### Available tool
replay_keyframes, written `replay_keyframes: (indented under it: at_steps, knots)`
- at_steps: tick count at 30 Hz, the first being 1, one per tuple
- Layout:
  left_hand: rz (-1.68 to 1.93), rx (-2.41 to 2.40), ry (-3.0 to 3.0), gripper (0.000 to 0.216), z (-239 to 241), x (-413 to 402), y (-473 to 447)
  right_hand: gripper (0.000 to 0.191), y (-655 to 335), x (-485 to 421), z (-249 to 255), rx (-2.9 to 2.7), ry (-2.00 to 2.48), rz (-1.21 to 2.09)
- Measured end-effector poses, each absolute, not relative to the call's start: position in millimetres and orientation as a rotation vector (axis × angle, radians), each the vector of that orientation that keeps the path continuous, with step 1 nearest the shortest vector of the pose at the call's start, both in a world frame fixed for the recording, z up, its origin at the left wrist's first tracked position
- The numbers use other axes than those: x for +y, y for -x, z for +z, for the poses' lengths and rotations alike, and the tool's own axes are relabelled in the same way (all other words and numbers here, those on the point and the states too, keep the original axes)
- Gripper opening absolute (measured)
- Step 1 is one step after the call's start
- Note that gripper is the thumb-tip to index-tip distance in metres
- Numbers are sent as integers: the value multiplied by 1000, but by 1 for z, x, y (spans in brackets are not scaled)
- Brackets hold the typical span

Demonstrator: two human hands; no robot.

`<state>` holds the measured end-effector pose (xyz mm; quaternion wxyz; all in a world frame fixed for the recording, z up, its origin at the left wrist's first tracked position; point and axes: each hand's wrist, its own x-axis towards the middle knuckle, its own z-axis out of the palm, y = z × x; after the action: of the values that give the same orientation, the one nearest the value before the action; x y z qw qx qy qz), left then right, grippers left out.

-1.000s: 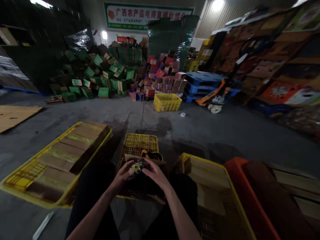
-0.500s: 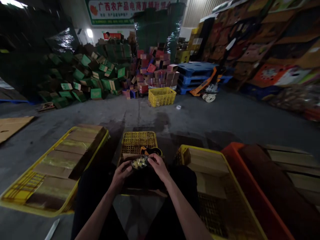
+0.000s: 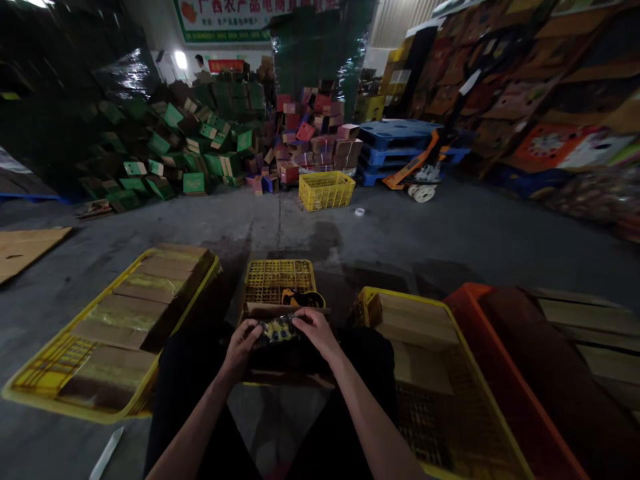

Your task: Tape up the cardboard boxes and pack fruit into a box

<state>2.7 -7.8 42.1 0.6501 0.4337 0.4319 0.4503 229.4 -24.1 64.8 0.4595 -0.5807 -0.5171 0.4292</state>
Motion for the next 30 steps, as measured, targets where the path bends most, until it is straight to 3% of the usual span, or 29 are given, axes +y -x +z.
replay_keyframes:
  at_steps: [11, 17, 25, 30]
  knots:
    - [1067, 942, -908, 39, 43, -5, -5, 18, -227, -21, 68, -1291, 1328, 1016]
    - [946, 895, -975, 72, 58, -13, -4, 19, -229, -25, 71, -1308, 1314, 1045]
    - [912, 950, -1113, 57, 62, -15, -3, 17, -226, -25, 76, -1296, 1283, 1097]
    - [969, 957, -1092, 51, 54, -13, -2, 26, -227, -28, 79, -1296, 1264, 1201]
